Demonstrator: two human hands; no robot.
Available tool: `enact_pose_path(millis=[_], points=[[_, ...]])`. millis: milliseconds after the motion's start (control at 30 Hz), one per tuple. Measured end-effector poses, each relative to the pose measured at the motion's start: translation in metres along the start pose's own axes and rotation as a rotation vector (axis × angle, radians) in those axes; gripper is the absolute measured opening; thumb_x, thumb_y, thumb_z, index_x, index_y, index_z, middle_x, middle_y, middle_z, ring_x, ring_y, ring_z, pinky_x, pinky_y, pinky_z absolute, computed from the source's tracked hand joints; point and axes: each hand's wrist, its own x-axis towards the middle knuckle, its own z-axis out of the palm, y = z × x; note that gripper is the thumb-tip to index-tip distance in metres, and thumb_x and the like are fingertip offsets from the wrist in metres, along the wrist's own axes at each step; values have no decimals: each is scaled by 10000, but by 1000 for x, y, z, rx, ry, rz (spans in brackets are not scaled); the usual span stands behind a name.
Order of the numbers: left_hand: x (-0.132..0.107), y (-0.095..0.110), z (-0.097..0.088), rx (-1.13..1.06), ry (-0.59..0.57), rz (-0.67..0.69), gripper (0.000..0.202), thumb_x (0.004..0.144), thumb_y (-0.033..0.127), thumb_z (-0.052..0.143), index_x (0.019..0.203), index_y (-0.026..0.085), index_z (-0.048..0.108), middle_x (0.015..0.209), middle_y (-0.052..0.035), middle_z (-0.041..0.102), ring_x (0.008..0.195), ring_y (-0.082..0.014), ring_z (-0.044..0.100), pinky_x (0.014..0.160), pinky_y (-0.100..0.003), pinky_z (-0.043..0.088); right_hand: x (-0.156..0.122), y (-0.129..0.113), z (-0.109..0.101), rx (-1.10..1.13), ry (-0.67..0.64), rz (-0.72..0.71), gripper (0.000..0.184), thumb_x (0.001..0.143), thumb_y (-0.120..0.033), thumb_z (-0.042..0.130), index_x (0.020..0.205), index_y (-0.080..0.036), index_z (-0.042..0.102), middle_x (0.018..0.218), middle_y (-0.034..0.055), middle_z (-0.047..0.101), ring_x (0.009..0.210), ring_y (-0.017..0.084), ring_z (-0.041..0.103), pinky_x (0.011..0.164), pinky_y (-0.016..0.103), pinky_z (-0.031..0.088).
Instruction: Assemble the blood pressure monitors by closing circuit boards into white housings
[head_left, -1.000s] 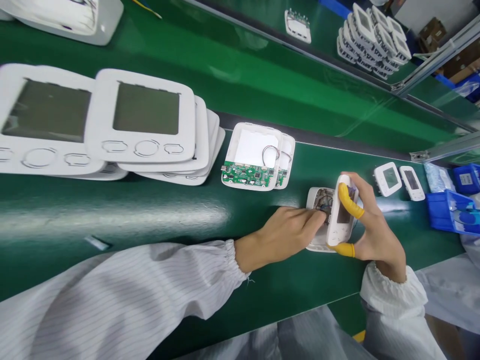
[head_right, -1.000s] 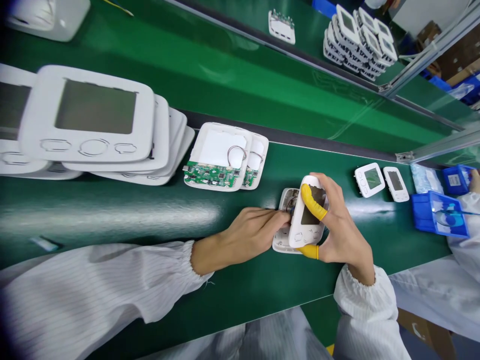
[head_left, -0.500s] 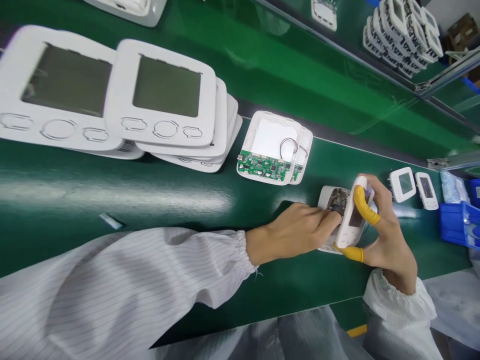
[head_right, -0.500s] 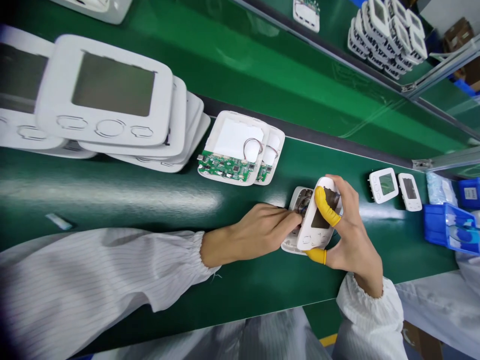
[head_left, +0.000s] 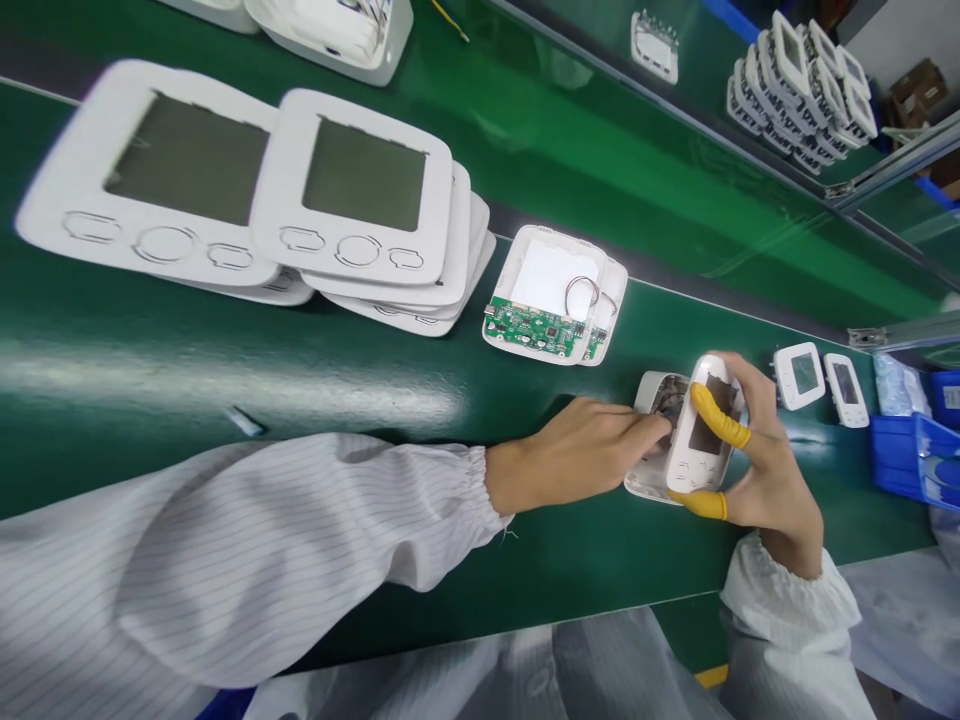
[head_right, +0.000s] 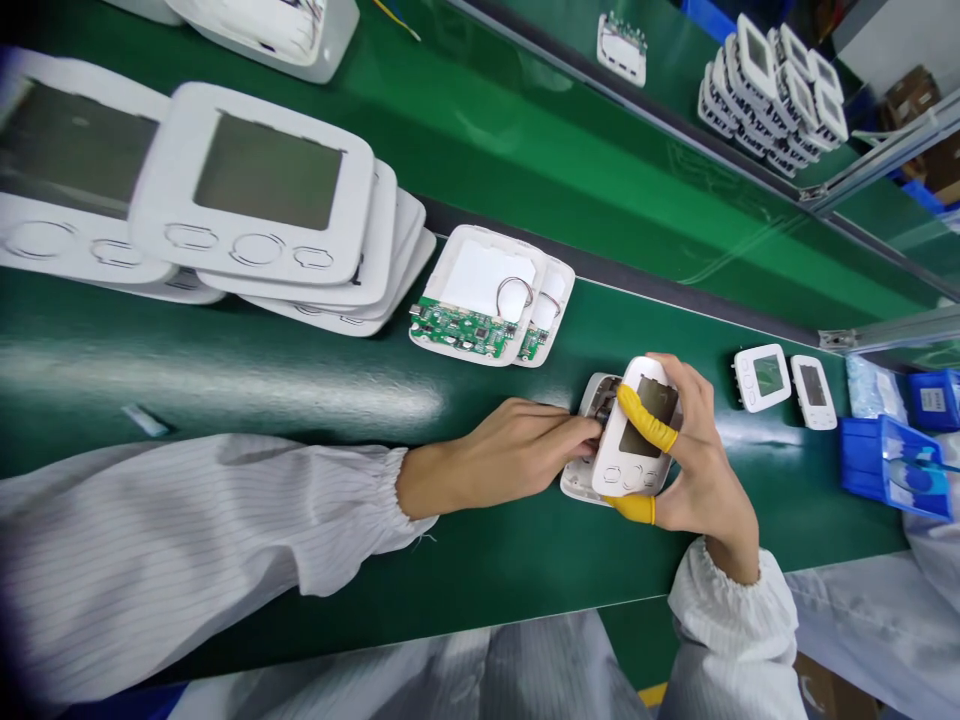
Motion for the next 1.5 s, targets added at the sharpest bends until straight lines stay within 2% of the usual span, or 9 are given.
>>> enact_pose_path(millis=[200, 533, 700, 767, 867, 967, 1067, 1333, 1500], points=[[1, 0, -3, 9, 23, 60, 248, 992, -4, 435, 929, 155, 614, 824, -12, 737, 664, -147, 687, 535, -293, 449, -1, -5, 0, 28, 23, 26, 962, 693, -378, 930, 1541, -402, 477, 1631, 100, 327, 1462, 472, 372, 1156, 720, 345], [-1, 0, -3, -7, -19, -2, 244, 927, -32, 451, 885, 163, 593, 713, 10, 688, 564, -153, 636, 487, -295, 384, 4, -11, 4, 12, 18, 19, 868, 702, -355, 922, 1477, -454, 543, 1636, 67, 342, 1410, 533, 394, 1109, 782, 343], [-3, -1, 1, -64, 56, -19, 242, 946, -7, 458, 857, 163, 606, 706, 6, 705, 567, -147, 653, 492, -272, 440, 4, -11, 8, -43, 28, 0, 884, 709, -349, 914, 1498, -426, 524, 1630, 87, 307, 1432, 501, 372, 1128, 774, 326], [-6, 1, -1, -114, 92, -21, 243, 983, 3, 460, 882, 160, 615, 773, -2, 742, 625, -140, 692, 559, -256, 518, 4, -9, 10, -31, 19, 9, 898, 715, -368, 908, 1512, -436, 499, 1643, 81, 274, 1459, 482, 335, 1148, 751, 326], [-12, 2, -8, -76, 123, 19, 178, 1007, 18, 504, 1049, 130, 636, 1051, -79, 793, 893, -178, 769, 774, -273, 621, 1, -3, 12, 14, 4, -11, 964, 713, -397, 899, 1555, -436, 430, 1662, 78, 220, 1488, 464, 289, 1178, 734, 310], [-14, -2, -18, 134, 69, 77, 197, 1020, 124, 570, 1204, 87, 628, 1365, -212, 690, 1116, -294, 739, 893, -400, 645, -1, 1, 11, 50, -12, 18, 1080, 719, -430, 880, 1624, -407, 293, 1681, 97, 170, 1518, 452, 242, 1197, 717, 312], [-9, -8, -25, 250, -15, 110, 312, 1032, 264, 581, 1278, 79, 628, 1502, -285, 564, 1224, -388, 682, 940, -511, 635, -3, 1, 10, 57, -33, 65, 1128, 738, -469, 860, 1654, -358, 212, 1687, 126, 153, 1540, 446, 194, 1206, 706, 322], [0, -13, -18, 251, -88, 183, 257, 1018, 180, 535, 1212, 63, 657, 1507, -306, 543, 1295, -422, 637, 950, -551, 632, -4, -10, 12, 70, 6, 102, 1062, 771, -412, 834, 1644, -302, 240, 1675, 153, 214, 1551, 406, 220, 1209, 636, 369], [-6, -17, -18, -11, -110, 67, 352, 1045, 178, 495, 1380, 120, 588, 1599, -241, 460, 1391, -349, 579, 1088, -500, 577, -12, -23, 15, 29, 15, 186, 1074, 756, -406, 835, 1650, -289, 251, 1676, 152, 225, 1541, 416, 224, 1198, 625, 381]])
